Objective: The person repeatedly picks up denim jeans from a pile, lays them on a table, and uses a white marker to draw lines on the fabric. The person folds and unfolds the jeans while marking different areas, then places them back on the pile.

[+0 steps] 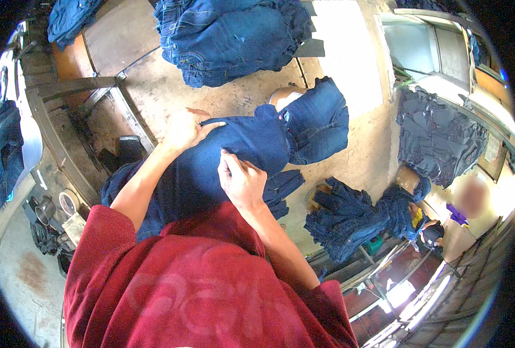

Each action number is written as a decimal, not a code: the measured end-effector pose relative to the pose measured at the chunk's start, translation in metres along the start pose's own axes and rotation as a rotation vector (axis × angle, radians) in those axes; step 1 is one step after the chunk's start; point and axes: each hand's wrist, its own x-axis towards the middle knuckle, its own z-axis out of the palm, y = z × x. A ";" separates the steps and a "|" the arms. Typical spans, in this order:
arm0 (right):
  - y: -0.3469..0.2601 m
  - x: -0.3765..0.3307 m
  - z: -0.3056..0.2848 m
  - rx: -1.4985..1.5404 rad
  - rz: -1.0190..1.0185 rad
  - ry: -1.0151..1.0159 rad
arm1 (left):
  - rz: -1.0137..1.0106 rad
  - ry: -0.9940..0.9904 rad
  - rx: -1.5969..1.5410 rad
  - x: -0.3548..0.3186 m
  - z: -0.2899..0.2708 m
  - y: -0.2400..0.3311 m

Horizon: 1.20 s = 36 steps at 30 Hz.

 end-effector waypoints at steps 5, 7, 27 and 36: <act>-0.006 -0.001 -0.002 -0.170 0.022 -0.094 | -0.018 -0.067 0.047 -0.001 0.001 -0.001; -0.012 -0.012 -0.014 -0.190 0.039 -0.095 | -0.023 -0.070 0.044 -0.001 0.001 -0.001; -0.001 -0.002 -0.008 0.010 0.047 -0.035 | -0.079 -0.117 0.032 0.002 -0.007 0.007; -0.002 -0.004 -0.017 -0.025 0.045 -0.081 | -0.054 -0.115 0.024 0.003 -0.008 0.007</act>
